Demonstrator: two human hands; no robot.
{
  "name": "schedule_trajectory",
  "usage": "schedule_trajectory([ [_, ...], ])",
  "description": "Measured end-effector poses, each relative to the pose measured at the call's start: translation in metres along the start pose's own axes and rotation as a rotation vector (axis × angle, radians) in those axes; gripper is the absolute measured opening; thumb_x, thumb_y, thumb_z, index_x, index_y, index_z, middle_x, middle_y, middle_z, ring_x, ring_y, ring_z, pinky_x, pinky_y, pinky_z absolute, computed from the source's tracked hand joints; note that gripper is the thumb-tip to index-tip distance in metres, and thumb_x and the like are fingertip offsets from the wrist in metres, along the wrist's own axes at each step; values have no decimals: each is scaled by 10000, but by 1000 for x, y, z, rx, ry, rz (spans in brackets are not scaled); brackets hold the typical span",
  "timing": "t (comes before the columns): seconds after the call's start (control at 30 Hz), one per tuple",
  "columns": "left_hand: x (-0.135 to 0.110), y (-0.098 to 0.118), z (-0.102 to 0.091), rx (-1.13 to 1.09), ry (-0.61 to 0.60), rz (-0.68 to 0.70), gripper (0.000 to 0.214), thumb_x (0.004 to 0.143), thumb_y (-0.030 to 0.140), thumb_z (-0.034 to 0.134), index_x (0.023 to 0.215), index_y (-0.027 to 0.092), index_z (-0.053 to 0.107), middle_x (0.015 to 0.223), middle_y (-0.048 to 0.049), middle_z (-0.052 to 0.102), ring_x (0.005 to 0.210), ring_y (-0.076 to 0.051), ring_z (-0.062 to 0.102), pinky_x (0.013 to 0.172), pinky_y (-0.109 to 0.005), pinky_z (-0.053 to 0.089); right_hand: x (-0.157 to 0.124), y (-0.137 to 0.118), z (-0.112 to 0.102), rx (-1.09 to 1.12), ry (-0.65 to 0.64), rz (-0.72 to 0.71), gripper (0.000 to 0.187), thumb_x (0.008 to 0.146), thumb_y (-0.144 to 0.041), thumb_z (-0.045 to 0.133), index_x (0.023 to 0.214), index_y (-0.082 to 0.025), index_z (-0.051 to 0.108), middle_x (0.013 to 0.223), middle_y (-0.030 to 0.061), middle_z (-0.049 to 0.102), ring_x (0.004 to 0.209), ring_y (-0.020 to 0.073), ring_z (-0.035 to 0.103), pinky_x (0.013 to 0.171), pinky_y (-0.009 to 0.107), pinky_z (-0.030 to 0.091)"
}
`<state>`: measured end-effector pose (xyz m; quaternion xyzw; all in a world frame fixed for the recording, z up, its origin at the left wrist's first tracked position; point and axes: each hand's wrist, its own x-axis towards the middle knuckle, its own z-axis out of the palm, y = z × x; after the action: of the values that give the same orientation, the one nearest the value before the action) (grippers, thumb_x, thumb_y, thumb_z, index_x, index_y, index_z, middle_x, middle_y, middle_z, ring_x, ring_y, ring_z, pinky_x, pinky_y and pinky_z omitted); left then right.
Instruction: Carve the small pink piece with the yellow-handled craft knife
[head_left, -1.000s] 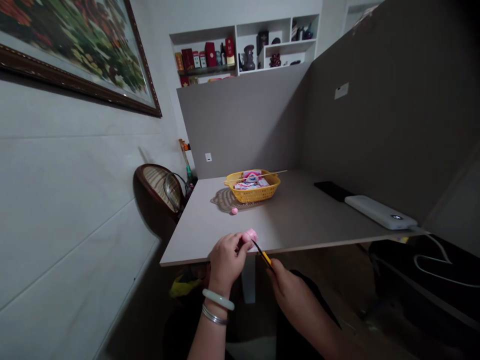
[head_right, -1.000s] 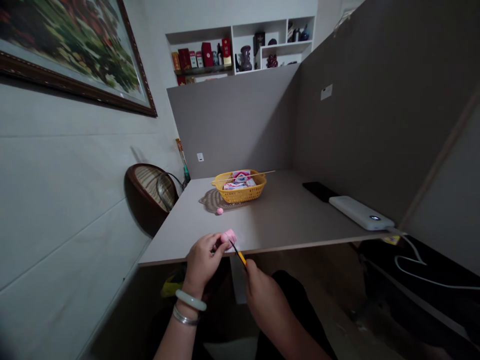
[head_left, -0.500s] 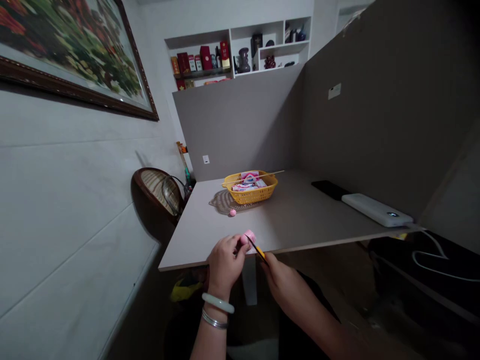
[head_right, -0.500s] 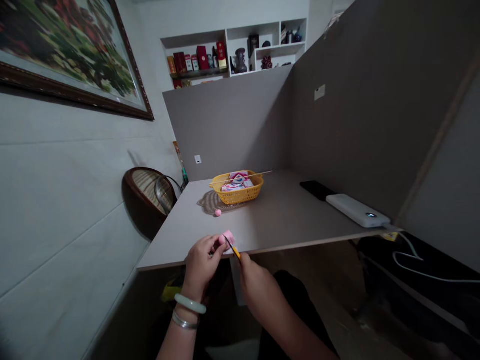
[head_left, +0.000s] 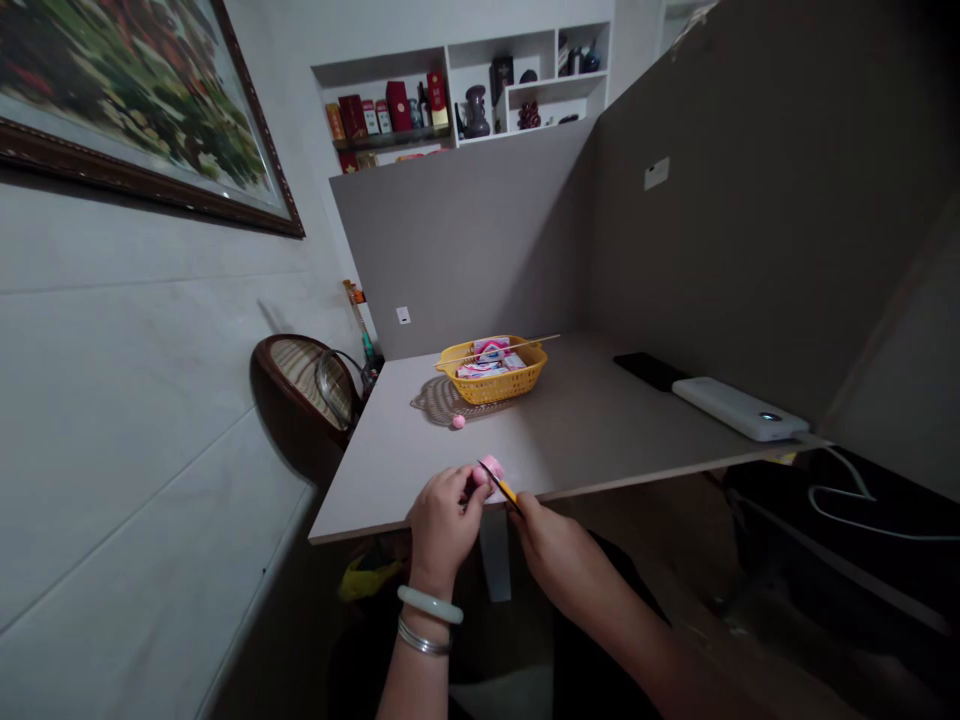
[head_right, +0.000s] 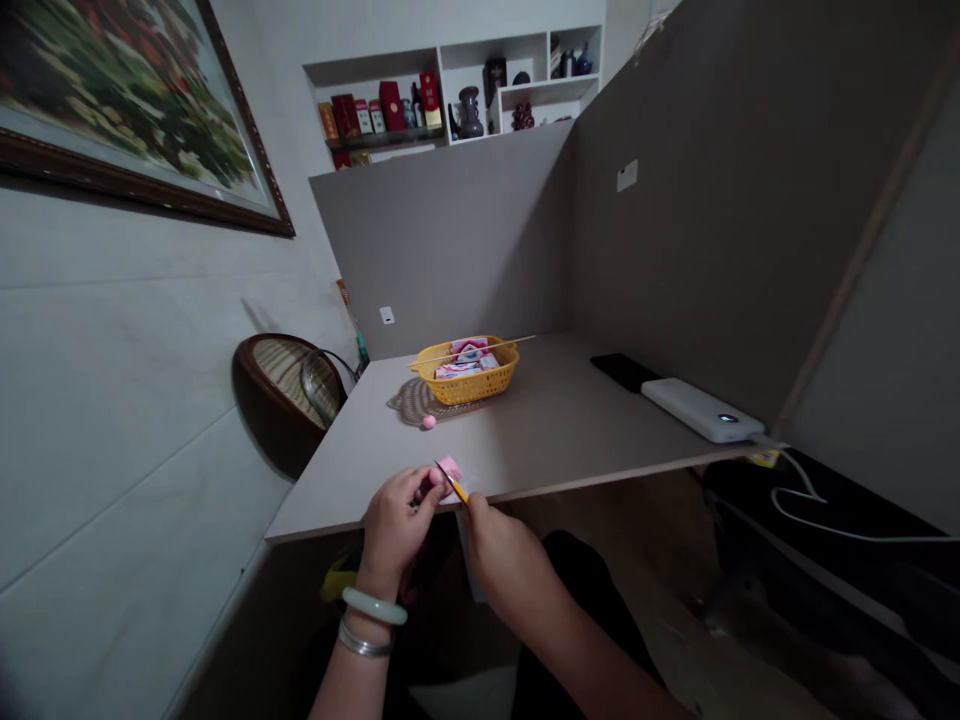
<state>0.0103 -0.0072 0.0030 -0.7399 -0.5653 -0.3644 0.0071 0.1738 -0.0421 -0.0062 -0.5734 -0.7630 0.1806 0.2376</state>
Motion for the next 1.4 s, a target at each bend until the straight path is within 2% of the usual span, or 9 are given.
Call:
schedule_trajectory([
  [0.23, 0, 0, 0, 4, 6, 17, 167, 890, 373, 528, 875, 228, 610, 812, -3, 616, 772, -154, 544, 683, -252, 368, -12, 14, 9, 63, 14, 11, 212, 971, -253, 272, 917, -216, 474, 794, 42, 666, 720, 164, 648, 551, 223, 279],
  [0.43, 0, 1, -1, 7, 2, 14, 174, 895, 363, 513, 860, 227, 614, 808, -9, 622, 761, -155, 546, 673, -250, 368, 2, 5, 3, 28, 0, -2, 217, 973, -256, 268, 926, -217, 476, 793, 49, 669, 709, 167, 644, 547, 225, 267],
  [0.67, -1, 1, -1, 21, -4, 20, 181, 894, 381, 515, 870, 230, 612, 813, -10, 618, 786, -162, 553, 688, -256, 368, -10, 11, 4, 11, -14, 31, 201, 972, -251, 269, 913, -223, 459, 780, 34, 657, 700, 167, 639, 546, 228, 257],
  [0.87, 0, 0, 0, 31, 16, -2, 168, 898, 348, 506, 856, 225, 613, 808, -12, 618, 760, -154, 549, 669, -252, 365, 8, -1, -2, -21, -17, 15, 213, 976, -253, 284, 906, -215, 481, 812, 53, 676, 717, 158, 640, 539, 220, 247],
  [1.07, -1, 2, -3, 17, 0, 26, 169, 888, 362, 523, 851, 227, 618, 818, -10, 626, 770, -155, 555, 669, -259, 365, -5, 5, -2, 12, -11, 19, 204, 976, -258, 284, 930, -222, 479, 806, 42, 677, 716, 162, 646, 543, 218, 255],
  [1.27, -1, 1, -2, 31, 21, 7, 193, 897, 365, 504, 841, 220, 619, 803, -16, 621, 755, -154, 556, 668, -260, 370, 8, -5, -9, -14, -52, 41, 218, 977, -259, 282, 937, -212, 491, 858, 72, 683, 767, 173, 649, 572, 216, 279],
  [1.4, -1, 1, 0, 15, 8, 13, 171, 889, 367, 522, 875, 233, 626, 825, -11, 624, 776, -151, 558, 684, -257, 377, -2, 5, -6, 61, -50, 24, 214, 971, -273, 280, 938, -224, 485, 849, 48, 671, 764, 167, 643, 591, 217, 300],
])
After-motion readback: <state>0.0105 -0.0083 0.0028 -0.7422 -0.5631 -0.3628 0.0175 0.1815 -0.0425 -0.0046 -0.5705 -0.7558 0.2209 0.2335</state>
